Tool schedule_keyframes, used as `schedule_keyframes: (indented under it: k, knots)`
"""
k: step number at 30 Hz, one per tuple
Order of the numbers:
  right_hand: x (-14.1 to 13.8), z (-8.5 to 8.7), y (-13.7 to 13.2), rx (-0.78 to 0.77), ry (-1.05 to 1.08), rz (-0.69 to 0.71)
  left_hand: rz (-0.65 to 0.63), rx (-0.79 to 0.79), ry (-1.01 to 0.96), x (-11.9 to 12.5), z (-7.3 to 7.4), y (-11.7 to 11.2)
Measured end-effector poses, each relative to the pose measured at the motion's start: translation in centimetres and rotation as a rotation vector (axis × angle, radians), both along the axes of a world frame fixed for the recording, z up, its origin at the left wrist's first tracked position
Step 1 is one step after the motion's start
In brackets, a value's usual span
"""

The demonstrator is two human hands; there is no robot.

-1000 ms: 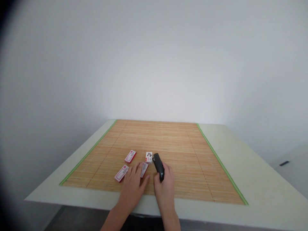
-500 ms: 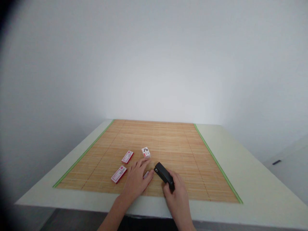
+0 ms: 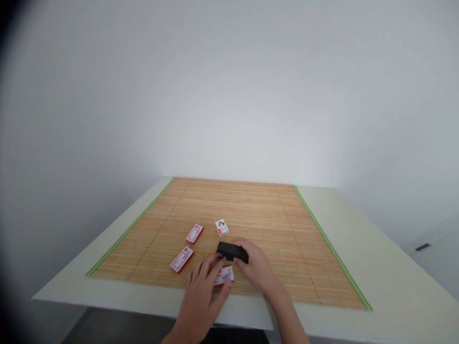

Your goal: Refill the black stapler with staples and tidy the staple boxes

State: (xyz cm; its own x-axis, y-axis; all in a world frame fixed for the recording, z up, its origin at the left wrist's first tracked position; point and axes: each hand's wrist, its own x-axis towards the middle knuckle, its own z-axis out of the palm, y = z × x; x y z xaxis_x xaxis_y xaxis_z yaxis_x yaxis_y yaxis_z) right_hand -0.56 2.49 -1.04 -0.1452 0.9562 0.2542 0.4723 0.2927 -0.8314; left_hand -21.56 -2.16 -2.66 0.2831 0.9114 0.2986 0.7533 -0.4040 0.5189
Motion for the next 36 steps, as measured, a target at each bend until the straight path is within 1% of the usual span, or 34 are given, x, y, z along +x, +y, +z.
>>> schedule_keyframes:
  k: [3, 6, 9, 11, 13, 15, 17, 18, 19, 21, 24, 26, 28, 30, 33, 34, 35, 36]
  knots:
    - [-0.8, 1.2, 0.9, -0.009, -0.022, 0.075, 0.065, 0.029, 0.012, 0.2, -0.7, -0.1]
    - [-2.4, 2.0, 1.4, 0.040, -0.092, 0.115, 0.094, 0.040, 0.053, 0.4, -1.0, -0.2]
    - [-4.7, 2.4, 1.8, 0.129, -0.244, 0.040, 0.120, 0.044, 0.087, 0.7, -1.0, -0.3]
    - [-6.2, 2.8, 2.1, 0.160, -0.345, -0.019, 0.133, 0.052, 0.102, 0.8, -0.8, -0.4]
    - [-6.9, 3.5, 2.2, 0.187, -0.395, -0.053, 0.148, 0.062, 0.111, 0.8, -0.6, -0.5]
    - [-6.5, 4.5, 1.9, 0.234, -0.382, -0.092, 0.153, 0.076, 0.122, 0.9, -0.5, -0.5]
    - [-4.8, 5.4, 1.2, 0.283, -0.325, -0.158, 0.158, 0.099, 0.139, 0.9, -0.4, -0.5]
    - [-3.7, 5.5, 0.8, 0.297, -0.286, -0.200, 0.159, 0.113, 0.148, 0.9, -0.4, -0.5]
    - [-2.4, 5.4, 0.3, 0.297, -0.238, -0.244, 0.160, 0.125, 0.155, 0.9, -0.5, -0.4]
    - [0.4, 4.3, -0.8, 0.246, -0.110, -0.351, 0.169, 0.133, 0.158, 1.0, -0.6, -0.3]
    - [4.0, 1.0, -2.3, 0.059, 0.134, -0.516, 0.163, 0.113, 0.149, 1.0, -0.6, -0.3]
    - [5.3, -1.2, -2.9, -0.016, 0.235, -0.587, 0.148, 0.099, 0.135, 1.0, -0.6, -0.2]
    - [5.8, -2.5, -3.6, -0.051, 0.298, -0.619, 0.124, 0.088, 0.113, 0.8, -0.6, -0.2]
    - [5.8, -2.7, -4.4, -0.054, 0.319, -0.662, 0.105, 0.079, 0.073, 0.3, -0.7, -0.3]
    - [5.2, -2.3, -6.2, 0.050, 0.274, -0.824, 0.072, 0.043, 0.005, -1.3, -1.0, -0.3]
    - [4.7, -2.1, -6.7, 0.067, 0.274, -0.848, 0.049, 0.022, -0.003, -2.1, -1.0, -0.3]
    - [4.2, -2.1, -7.3, 0.035, 0.301, -0.814, 0.018, -0.002, -0.004, -2.8, -1.0, -0.2]
    - [3.5, -2.2, -7.7, -0.052, 0.353, -0.717, -0.017, -0.028, 0.000, -3.4, -0.9, 0.0]
